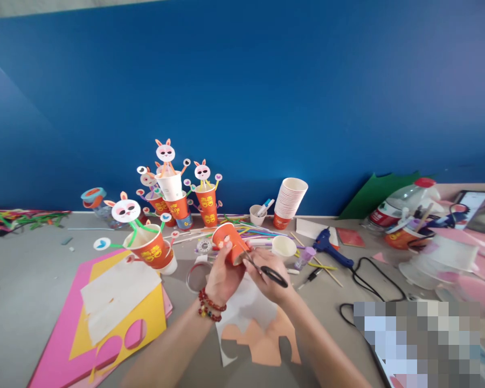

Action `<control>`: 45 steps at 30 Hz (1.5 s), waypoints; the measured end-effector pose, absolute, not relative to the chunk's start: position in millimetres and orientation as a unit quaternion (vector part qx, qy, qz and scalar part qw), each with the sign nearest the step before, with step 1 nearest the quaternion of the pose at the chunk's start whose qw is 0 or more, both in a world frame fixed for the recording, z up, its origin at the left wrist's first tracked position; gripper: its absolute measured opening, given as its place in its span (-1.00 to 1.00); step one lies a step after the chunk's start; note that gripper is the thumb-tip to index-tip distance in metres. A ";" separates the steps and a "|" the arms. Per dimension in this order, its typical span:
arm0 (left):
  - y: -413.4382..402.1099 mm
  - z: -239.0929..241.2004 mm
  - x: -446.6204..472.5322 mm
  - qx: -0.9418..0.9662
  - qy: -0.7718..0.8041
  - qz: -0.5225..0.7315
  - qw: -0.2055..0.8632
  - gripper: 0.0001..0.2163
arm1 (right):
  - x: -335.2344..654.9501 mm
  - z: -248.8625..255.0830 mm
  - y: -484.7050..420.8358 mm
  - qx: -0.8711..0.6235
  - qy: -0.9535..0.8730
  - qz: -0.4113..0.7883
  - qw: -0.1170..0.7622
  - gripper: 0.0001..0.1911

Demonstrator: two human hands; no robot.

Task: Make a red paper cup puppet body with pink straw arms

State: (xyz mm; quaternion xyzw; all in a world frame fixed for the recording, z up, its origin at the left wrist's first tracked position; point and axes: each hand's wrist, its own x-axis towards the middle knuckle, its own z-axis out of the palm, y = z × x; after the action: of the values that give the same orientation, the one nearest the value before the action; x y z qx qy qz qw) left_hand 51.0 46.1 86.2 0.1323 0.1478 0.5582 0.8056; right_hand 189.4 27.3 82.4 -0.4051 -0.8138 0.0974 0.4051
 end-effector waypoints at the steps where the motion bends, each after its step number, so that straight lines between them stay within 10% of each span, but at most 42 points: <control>1: 45.7 84.2 51.8 0.133 0.157 0.561 0.802 -0.86 | 189.3 82.2 27.8 -0.393 -0.826 0.083 0.395 -0.79; 19: 42.7 88.8 47.5 0.028 0.134 0.526 0.840 -0.82 | 168.7 83.6 10.9 -0.501 -0.725 0.096 0.462 -0.72; 28: 35.5 93.3 45.2 0.103 0.096 0.522 0.841 -0.72 | 145.8 77.6 0.3 -0.494 -0.521 0.335 0.610 -0.61; 39: 38.0 85.2 42.1 0.168 0.078 0.514 0.838 -0.57 | 146.9 96.2 0.9 -0.491 -0.327 0.562 0.580 -0.57; 45: 40.6 94.0 40.0 0.101 0.109 0.489 0.859 -0.62 | 149.1 89.7 1.6 -0.526 -0.501 0.372 0.578 -0.58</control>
State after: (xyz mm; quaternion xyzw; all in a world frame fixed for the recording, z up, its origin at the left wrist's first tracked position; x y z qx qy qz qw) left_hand 40.0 40.6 94.0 0.1006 0.1093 0.4893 0.8594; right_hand 149.1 1.6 89.7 -0.5262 -0.5012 0.3716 0.5777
